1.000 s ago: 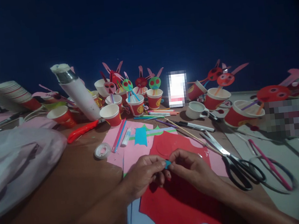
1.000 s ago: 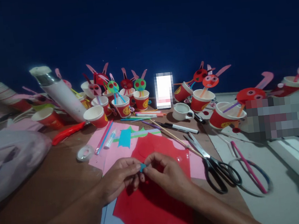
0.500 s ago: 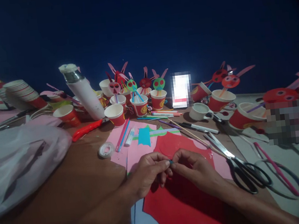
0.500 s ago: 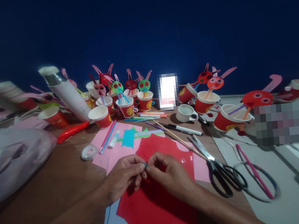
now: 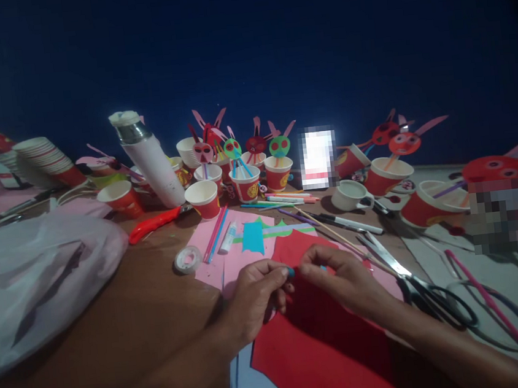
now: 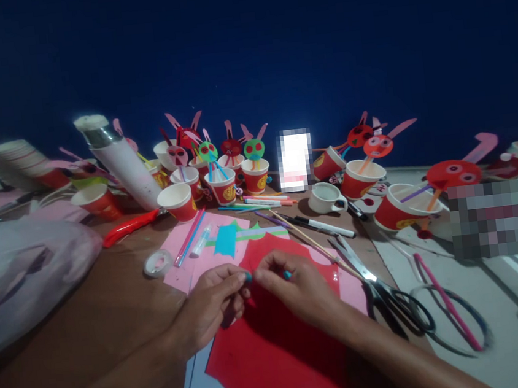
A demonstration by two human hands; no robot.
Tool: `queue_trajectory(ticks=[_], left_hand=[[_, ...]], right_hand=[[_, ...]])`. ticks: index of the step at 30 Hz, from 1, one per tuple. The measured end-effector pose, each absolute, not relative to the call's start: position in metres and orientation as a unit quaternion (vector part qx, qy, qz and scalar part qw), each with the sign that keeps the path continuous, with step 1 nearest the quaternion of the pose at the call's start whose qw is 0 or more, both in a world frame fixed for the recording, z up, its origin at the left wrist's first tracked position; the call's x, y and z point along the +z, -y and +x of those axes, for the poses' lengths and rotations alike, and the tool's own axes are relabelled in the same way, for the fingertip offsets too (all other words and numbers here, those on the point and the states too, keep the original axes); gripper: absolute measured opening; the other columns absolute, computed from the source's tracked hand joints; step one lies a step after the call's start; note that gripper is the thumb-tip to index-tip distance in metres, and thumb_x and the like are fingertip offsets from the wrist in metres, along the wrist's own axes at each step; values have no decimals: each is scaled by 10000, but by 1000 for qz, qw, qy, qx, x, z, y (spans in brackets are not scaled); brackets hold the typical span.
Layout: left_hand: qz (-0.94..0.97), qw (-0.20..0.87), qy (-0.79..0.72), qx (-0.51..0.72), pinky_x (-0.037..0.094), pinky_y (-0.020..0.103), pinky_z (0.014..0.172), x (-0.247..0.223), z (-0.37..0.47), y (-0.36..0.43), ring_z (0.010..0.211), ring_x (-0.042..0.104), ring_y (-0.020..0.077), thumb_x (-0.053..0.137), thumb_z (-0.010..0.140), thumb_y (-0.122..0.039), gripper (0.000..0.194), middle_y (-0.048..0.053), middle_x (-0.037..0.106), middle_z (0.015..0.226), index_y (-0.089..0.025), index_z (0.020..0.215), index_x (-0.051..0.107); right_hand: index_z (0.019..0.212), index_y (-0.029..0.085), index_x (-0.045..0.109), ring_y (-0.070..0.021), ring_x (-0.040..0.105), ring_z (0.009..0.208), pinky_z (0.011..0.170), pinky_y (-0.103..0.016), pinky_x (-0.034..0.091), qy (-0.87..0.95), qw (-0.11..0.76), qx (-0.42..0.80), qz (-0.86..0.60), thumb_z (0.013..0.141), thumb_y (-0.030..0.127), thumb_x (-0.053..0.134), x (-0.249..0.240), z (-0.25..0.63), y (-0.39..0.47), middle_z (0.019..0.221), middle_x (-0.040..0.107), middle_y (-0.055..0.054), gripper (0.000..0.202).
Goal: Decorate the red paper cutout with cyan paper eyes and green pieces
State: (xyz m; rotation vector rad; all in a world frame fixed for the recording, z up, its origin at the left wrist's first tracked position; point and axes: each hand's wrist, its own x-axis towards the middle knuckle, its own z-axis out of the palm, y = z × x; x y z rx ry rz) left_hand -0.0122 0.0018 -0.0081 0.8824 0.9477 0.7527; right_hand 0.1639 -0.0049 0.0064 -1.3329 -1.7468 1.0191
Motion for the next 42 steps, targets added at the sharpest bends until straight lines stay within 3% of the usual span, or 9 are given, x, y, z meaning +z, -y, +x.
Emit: queue_trajectory(ticks=[3,6,15,20,23,28,32,35,42], left_hand=[[419,730,-432,324,309,173,395,-8,-13,0,421,442,51,583,748,-344,199,-22,559,608,-150,715,553],[456,727,-430,280,304,181,393,-9,-12,3,413,454,75,585,735,-310,167,-28,529,518,-143,731,584],[546,661,-436,273,311,181,451,-3,-11,2,457,433,62,596,721,-174,71,-41,523,528,-128,733,651],[532,671,-432,283,297,175,426,-6,-14,-2,422,414,53,566,712,-144,175,-48,528,529,-132,852,671],[469,718,-424,292,254,160,375,-7,-16,-5,387,405,44,559,668,-156,190,-49,518,523,-136,823,667],[361,784,-399,308,296,165,357,-7,-17,-10,360,395,46,531,593,-202,103,-29,528,540,-148,673,567],[308,813,-376,320,359,183,383,-9,-17,-14,410,417,60,522,588,-170,79,-11,549,606,-161,665,504],[291,826,-363,318,352,184,372,-14,-17,-15,435,446,70,521,650,-194,73,-6,554,662,-163,716,519],[353,831,-334,271,343,172,391,-18,-10,-4,468,490,74,600,759,-529,428,15,580,733,-160,970,562]], right_hand=[[705,197,574,-137,534,606,579,-244,406,748,343,263,-504,894,332,491,17,164,-19,640,587,13,247],[864,184,630,-152,591,723,659,-253,417,835,287,130,-451,914,263,468,23,150,-50,816,669,-25,186],[1035,164,636,-256,481,1059,880,-397,329,933,160,44,-320,868,122,489,1,78,-108,1077,637,-116,227],[915,145,639,-262,490,1021,857,-408,327,941,134,42,-308,860,98,482,-1,65,-120,1014,642,-130,173],[916,138,625,-245,526,960,859,-390,333,934,149,63,-318,870,142,493,8,72,-115,979,647,-119,140],[1186,156,473,-207,571,904,773,-339,420,880,233,127,-394,945,237,378,30,109,-76,1067,621,-106,271],[1096,195,485,-178,594,899,821,-333,456,728,373,422,-390,956,326,359,33,142,-37,1025,630,-69,230],[1116,222,468,-185,606,932,851,-340,458,606,443,543,-376,925,349,442,20,155,-13,1016,651,-51,231],[1130,232,489,-202,605,965,802,-333,493,520,482,601,-368,895,389,507,-8,161,18,1078,639,-74,282]])
